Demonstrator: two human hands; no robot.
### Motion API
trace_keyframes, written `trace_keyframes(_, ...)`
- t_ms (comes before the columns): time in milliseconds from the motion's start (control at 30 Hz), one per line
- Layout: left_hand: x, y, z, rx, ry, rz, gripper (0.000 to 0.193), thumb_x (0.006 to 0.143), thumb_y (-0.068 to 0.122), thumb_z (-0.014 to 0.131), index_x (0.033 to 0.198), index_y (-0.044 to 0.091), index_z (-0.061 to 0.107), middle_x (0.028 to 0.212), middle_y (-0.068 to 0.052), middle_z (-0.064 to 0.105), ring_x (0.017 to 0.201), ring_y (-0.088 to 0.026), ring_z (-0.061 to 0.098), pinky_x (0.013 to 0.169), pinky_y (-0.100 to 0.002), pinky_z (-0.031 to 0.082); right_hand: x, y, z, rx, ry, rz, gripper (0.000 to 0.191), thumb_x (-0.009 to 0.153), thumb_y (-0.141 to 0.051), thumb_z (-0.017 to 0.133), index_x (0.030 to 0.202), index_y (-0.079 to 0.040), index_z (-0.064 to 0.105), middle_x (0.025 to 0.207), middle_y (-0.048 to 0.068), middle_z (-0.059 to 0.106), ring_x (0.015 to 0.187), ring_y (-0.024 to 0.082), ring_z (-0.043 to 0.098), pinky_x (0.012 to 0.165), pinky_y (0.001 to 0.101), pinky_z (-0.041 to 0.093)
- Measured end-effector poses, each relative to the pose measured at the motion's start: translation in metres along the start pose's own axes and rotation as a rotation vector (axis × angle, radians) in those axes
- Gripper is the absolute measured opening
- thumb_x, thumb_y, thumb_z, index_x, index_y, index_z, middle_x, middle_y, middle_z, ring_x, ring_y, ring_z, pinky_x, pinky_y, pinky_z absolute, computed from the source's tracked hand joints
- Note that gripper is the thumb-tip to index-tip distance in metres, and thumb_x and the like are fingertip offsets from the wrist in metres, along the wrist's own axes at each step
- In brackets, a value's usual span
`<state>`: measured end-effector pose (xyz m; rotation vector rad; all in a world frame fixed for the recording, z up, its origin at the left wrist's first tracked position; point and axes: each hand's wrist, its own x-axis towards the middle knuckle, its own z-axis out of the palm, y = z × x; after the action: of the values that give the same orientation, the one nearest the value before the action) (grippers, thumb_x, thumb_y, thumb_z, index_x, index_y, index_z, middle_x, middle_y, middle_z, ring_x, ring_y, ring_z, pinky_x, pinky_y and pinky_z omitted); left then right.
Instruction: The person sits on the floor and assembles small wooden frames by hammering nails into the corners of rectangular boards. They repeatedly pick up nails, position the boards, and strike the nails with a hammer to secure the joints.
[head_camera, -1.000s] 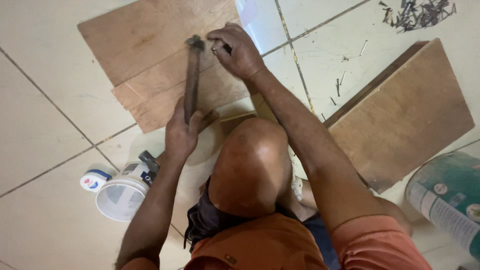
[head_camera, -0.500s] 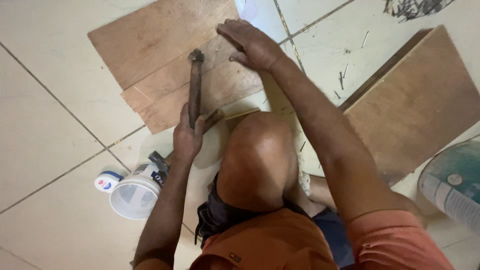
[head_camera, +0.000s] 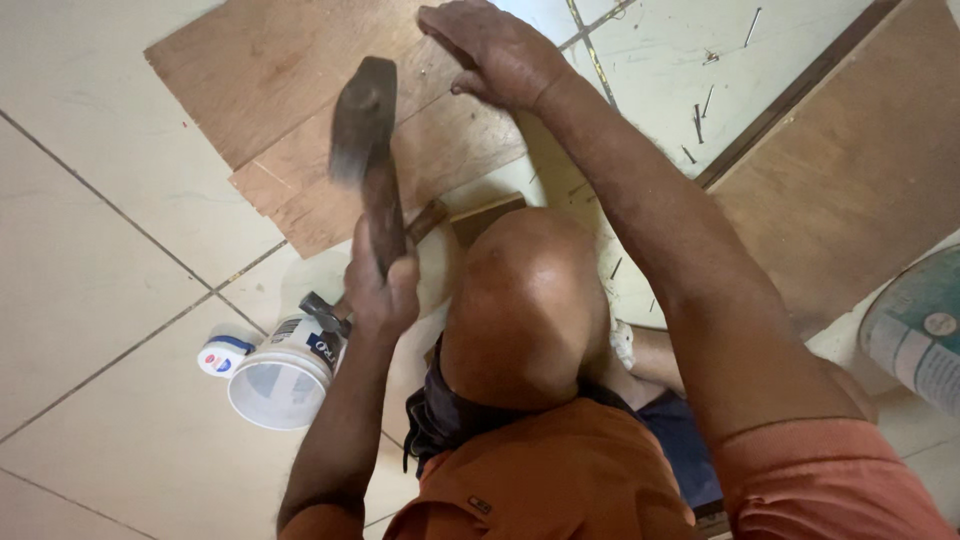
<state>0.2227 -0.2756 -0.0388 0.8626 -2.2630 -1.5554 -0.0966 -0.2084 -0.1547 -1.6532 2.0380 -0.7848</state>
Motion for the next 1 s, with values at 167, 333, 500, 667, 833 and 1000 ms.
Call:
trace_keyframes(167,0.017,-0.021,0.005,0.199,-0.108,-0.15,0.068,0.111,0.048,0.049,0.16,0.0,0.041,0.123,-0.023,0.07,0.111,-0.036,0.07,0.094,-0.043,0.055,0.002,-0.003,-0.002,-0.064,0.028,-0.051,0.082,0.087,-0.023,0.09,0.155,-0.009,0.047,0.146,0.016,0.058,0.133,0.036,0.055,0.116,0.0437,0.045)
trace_keyframes(333,-0.022,-0.029,-0.006,-0.177,0.056,0.111,0.056,0.108,0.038,0.058,0.148,0.003,0.04,0.133,-0.025,0.059,0.118,-0.037,0.062,0.106,-0.046,0.05,0.002,-0.004,-0.001,-0.082,0.038,-0.024,0.086,0.077,-0.024,0.091,0.151,-0.011,0.049,0.142,0.016,0.058,0.129,0.039,0.054,0.11,0.0452,0.045)
trace_keyframes(500,-0.001,-0.041,0.009,0.239,-0.036,0.005,0.063,0.109,0.03,0.053,0.161,-0.001,0.037,0.145,-0.033,0.059,0.133,-0.042,0.059,0.109,-0.046,0.05,0.002,-0.002,-0.002,-0.012,-0.041,0.016,0.081,0.087,-0.022,0.09,0.155,-0.013,0.047,0.148,0.014,0.058,0.133,0.037,0.055,0.114,0.0459,0.045)
trace_keyframes(667,0.013,-0.017,-0.002,0.116,0.034,-0.19,0.058,0.1,0.018,0.057,0.154,0.003,0.042,0.117,-0.026,0.069,0.11,-0.037,0.07,0.095,-0.044,0.055,0.002,-0.003,-0.004,-0.013,0.038,-0.067,0.083,0.083,-0.019,0.09,0.155,-0.013,0.048,0.149,0.015,0.058,0.136,0.037,0.054,0.118,0.0445,0.043)
trace_keyframes(833,0.017,-0.014,0.001,0.18,-0.005,-0.062,0.059,0.097,0.019,0.059,0.15,-0.001,0.044,0.119,-0.029,0.067,0.111,-0.043,0.067,0.093,-0.046,0.054,0.004,0.002,-0.002,-0.043,0.023,-0.153,0.085,0.083,-0.017,0.091,0.156,-0.006,0.047,0.147,0.021,0.057,0.133,0.041,0.052,0.114,0.0467,0.043)
trace_keyframes(1000,0.016,-0.023,0.008,0.177,-0.085,-0.199,0.052,0.105,0.026,0.059,0.152,0.004,0.052,0.123,-0.027,0.069,0.114,-0.044,0.068,0.093,-0.046,0.055,0.0,0.005,0.001,-0.014,0.024,-0.103,0.084,0.083,-0.021,0.091,0.155,-0.009,0.049,0.146,0.016,0.058,0.137,0.037,0.053,0.119,0.045,0.043)
